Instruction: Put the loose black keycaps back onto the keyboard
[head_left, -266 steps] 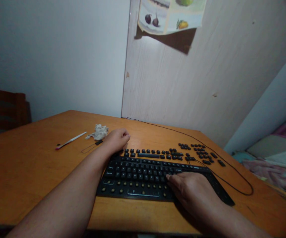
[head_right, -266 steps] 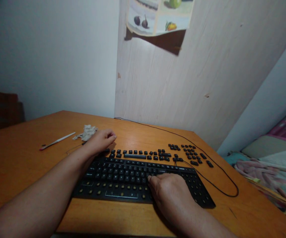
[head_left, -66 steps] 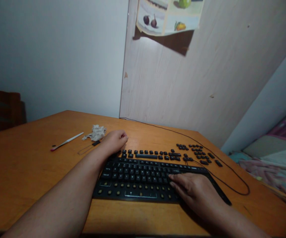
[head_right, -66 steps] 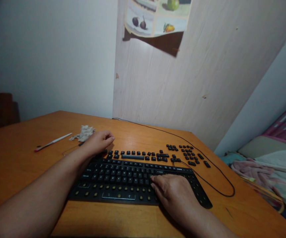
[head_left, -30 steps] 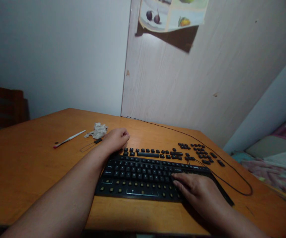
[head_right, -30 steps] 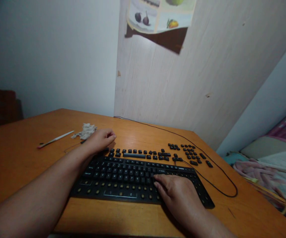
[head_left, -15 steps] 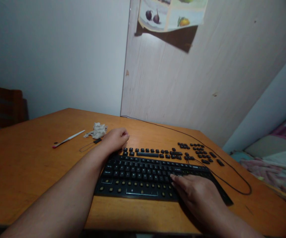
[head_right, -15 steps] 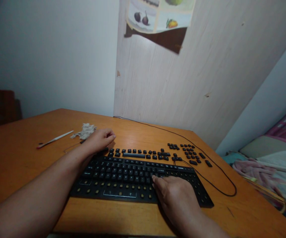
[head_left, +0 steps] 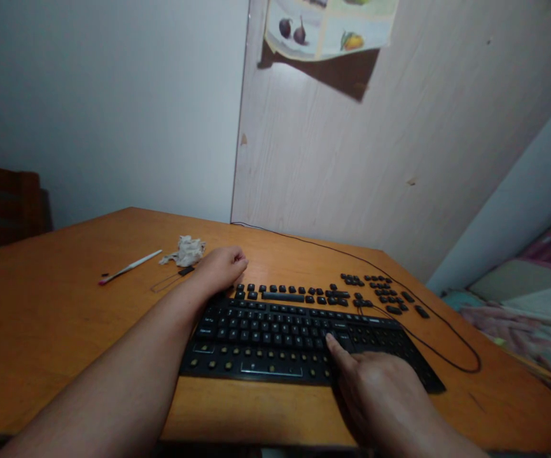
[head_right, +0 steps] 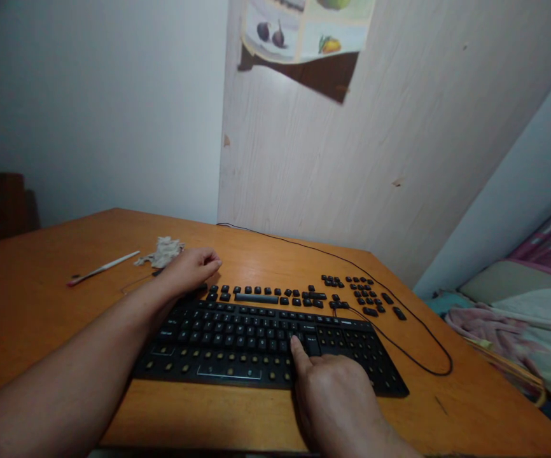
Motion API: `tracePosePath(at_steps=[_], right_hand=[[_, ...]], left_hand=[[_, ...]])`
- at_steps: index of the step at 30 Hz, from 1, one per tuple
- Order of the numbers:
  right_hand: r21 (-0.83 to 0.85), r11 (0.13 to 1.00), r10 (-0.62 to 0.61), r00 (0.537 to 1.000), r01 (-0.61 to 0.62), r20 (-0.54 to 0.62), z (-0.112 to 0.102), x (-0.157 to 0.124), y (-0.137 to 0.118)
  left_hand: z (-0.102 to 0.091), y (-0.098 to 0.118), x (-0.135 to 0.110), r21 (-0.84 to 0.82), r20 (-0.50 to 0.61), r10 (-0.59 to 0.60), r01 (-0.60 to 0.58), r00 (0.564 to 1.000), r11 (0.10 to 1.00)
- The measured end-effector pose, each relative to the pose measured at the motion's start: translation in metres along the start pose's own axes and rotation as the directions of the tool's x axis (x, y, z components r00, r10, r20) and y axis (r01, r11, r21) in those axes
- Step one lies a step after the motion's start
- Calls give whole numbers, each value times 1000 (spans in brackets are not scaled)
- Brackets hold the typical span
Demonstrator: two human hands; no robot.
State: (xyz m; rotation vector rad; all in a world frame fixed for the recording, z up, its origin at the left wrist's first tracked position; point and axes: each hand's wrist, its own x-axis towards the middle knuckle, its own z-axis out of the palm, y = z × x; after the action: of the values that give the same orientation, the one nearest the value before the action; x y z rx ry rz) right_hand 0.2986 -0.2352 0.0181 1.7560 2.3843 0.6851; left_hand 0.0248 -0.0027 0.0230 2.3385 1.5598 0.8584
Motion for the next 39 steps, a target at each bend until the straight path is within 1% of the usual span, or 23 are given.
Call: tracePosePath(at_steps=[6,10,13,17,21,23,26,30,39], right_hand=[[33,998,53,992,-57,112,-5,5,-3],[44,996,66,987,-74,148,-2,5,-5],[52,996,64,990,-70,124,-2,4,-5],[91,994,52,997,-57,55,-3,-1,1],[170,982,96,994,-86,-48,0,-8,12],[221,971,110,991,-91,-74,1,-11,15],[267,962,85,994,-66,-63,3,-12,14],[265,964,45,998,-35,-32,4,-10,10],[295,953,82,996,-69,-33,-1,-7,11]], left_hand=[[0,-1,-1,18,5,2,-2,1000,1000],[1,-1,-1,15,13,2,-2,1000,1000],[2,-4,0,-1,16,11,-11,1000,1000],[2,-5,1,-4,21,2,-2,1000,1000],[1,-4,0,-1,16,-22,22,1000,1000],[0,-2,-1,-6,16,-24,24,1000,1000],[-1,-1,-1,-19,14,-18,19,1000,1000],[0,-1,-1,-20,10,-20,20,1000,1000],[2,-5,1,-14,12,12,-12,1000,1000]])
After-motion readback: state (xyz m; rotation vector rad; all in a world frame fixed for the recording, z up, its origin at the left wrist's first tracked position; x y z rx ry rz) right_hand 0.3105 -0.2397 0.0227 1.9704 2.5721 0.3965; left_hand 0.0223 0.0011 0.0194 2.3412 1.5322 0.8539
